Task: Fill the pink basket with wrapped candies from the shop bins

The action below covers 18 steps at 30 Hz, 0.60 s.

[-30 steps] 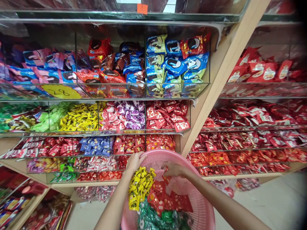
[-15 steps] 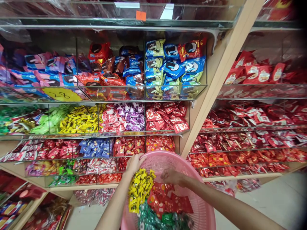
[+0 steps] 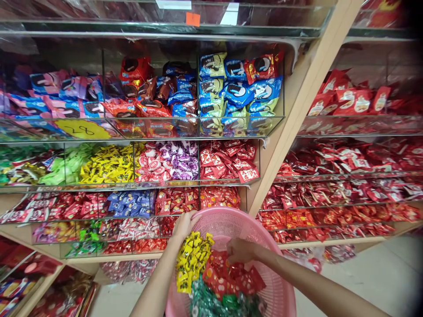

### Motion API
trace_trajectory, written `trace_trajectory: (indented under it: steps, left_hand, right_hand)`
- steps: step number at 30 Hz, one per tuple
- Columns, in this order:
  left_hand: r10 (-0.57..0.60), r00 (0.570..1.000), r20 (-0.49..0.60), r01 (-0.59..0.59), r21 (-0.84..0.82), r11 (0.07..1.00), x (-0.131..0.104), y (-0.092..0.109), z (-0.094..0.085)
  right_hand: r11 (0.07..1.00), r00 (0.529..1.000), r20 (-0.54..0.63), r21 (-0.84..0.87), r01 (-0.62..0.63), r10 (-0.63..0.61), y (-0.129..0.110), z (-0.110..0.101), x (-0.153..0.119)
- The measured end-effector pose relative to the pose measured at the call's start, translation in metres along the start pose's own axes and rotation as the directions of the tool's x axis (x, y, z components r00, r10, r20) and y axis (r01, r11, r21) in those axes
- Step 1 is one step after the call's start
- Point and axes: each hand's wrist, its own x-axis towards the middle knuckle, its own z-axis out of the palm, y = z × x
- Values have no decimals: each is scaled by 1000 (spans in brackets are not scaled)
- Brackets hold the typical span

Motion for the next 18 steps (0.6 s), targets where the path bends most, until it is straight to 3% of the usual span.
trace_trajectory:
  steps: [3, 6, 9, 13, 15, 18]
  left_hand:
    - [-11, 1000, 8, 11, 0, 1000, -1, 0, 0]
    - [16, 1000, -5, -16, -1, 1000, -1, -1, 1]
    - [32, 999, -20, -32, 6, 999, 0, -3, 3]
    - [7, 1000, -18, -7, 12, 1000, 0, -4, 3]
    - [10, 1000, -17, -10, 10, 1000, 0, -4, 3]
    - [28, 999, -25, -28, 15, 1000, 0, -4, 3]
  right_hand:
    - [996, 999, -53, -92, -4, -1, -8, -9, -1]
    - [994, 982, -175, -94, 50, -66, -19, -33, -1]
    - [994, 887, -451, -94, 62, -98, -29, -68, 2]
    - [953, 757, -650, -183, -243, 69, -26, -103, 19]
    - [902, 730, -664, -197, -384, 165, -19, -110, 32]
    - [870, 730, -632, -177, -461, 259, -8, -113, 53]
